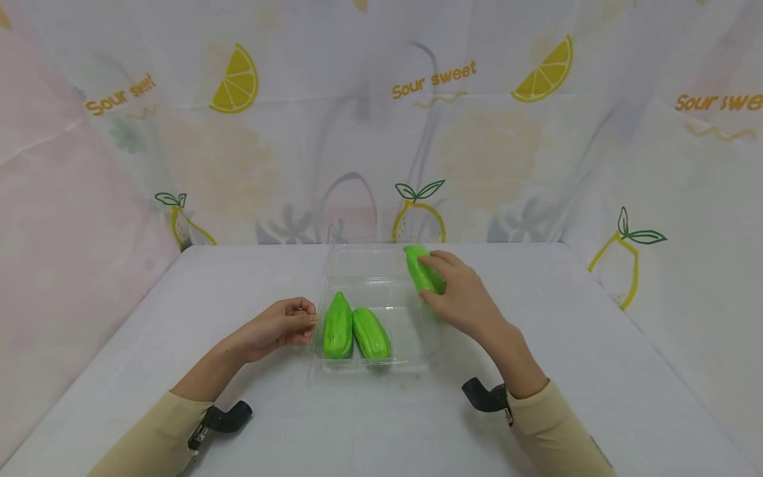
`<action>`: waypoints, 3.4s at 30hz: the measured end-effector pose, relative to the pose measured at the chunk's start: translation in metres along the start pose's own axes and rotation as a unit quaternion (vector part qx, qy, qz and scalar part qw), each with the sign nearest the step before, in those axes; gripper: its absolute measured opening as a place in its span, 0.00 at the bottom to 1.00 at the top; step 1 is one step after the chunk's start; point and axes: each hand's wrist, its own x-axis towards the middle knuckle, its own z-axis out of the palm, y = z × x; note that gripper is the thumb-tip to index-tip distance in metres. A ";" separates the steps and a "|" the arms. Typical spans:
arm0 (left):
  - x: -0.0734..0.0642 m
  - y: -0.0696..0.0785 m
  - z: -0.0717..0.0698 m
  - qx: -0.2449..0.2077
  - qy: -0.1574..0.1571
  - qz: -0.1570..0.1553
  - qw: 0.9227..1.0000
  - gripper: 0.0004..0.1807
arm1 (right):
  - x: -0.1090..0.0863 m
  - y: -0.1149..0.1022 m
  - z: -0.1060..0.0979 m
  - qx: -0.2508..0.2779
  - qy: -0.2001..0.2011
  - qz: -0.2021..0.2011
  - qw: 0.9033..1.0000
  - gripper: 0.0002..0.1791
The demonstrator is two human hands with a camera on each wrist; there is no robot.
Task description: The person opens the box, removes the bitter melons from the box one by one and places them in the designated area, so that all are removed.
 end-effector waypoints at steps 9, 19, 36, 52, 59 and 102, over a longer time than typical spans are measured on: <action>0.000 0.001 0.000 -0.002 -0.001 0.000 1.000 0.10 | 0.002 0.009 -0.006 0.013 0.019 0.001 1.000 0.30; 0.000 0.001 0.000 -0.002 0.001 -0.002 1.000 0.09 | 0.004 0.020 -0.015 0.029 0.016 0.031 0.999 0.30; -0.001 0.001 -0.001 -0.004 -0.003 -0.002 1.000 0.09 | 0.002 0.037 -0.032 0.031 0.016 0.082 0.996 0.30; 0.000 0.001 -0.001 0.000 0.000 -0.005 1.000 0.09 | 0.002 0.060 -0.029 -0.004 0.011 0.107 0.994 0.29; 0.000 0.001 -0.001 0.001 -0.001 -0.003 1.000 0.10 | 0.002 0.069 -0.026 -0.017 0.010 0.115 0.993 0.29; 0.000 0.001 -0.002 0.003 0.000 -0.004 1.000 0.09 | 0.000 0.109 -0.009 -0.044 -0.067 0.164 0.983 0.29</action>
